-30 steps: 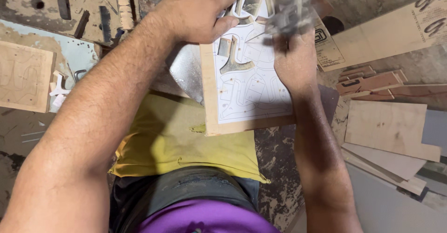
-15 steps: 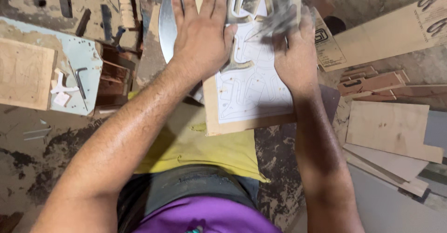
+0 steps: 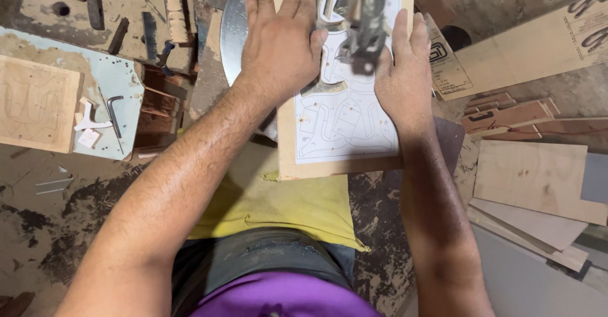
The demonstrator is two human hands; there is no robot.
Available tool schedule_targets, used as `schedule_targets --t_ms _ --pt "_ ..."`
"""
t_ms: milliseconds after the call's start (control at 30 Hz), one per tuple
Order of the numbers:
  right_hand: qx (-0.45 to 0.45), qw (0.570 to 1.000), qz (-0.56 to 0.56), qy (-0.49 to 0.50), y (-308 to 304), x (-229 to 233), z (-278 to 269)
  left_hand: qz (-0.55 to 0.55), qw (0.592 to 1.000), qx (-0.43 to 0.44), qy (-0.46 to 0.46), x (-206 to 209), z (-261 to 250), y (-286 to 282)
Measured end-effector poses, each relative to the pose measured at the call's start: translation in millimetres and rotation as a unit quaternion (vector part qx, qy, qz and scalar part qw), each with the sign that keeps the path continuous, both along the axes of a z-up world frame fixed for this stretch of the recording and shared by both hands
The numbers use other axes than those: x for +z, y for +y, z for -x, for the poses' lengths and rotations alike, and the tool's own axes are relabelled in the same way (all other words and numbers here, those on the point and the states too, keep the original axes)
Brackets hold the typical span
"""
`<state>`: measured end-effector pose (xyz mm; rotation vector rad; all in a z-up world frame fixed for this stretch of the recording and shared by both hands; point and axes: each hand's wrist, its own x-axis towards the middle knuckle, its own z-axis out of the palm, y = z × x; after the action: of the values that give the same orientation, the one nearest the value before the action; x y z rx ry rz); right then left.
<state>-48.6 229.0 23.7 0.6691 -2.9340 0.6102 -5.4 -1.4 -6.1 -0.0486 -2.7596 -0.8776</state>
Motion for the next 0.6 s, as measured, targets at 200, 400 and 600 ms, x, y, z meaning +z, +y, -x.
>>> schedule_targets --t_ms 200,400,600 --pt "-0.01 0.999 0.023 -0.037 1.3 -2.6 2.5 -0.01 1.0 0.001 -0.009 0.5 1.8 0.3" --pt "0.001 0.999 -0.037 0.027 9.5 -16.3 12.9 -0.002 1.0 0.008 -0.001 1.5 4.2 1.4" --pt "-0.006 0.999 -0.035 0.01 5.7 -11.5 12.4 -0.006 1.0 0.006 0.003 1.0 5.9 -0.1"
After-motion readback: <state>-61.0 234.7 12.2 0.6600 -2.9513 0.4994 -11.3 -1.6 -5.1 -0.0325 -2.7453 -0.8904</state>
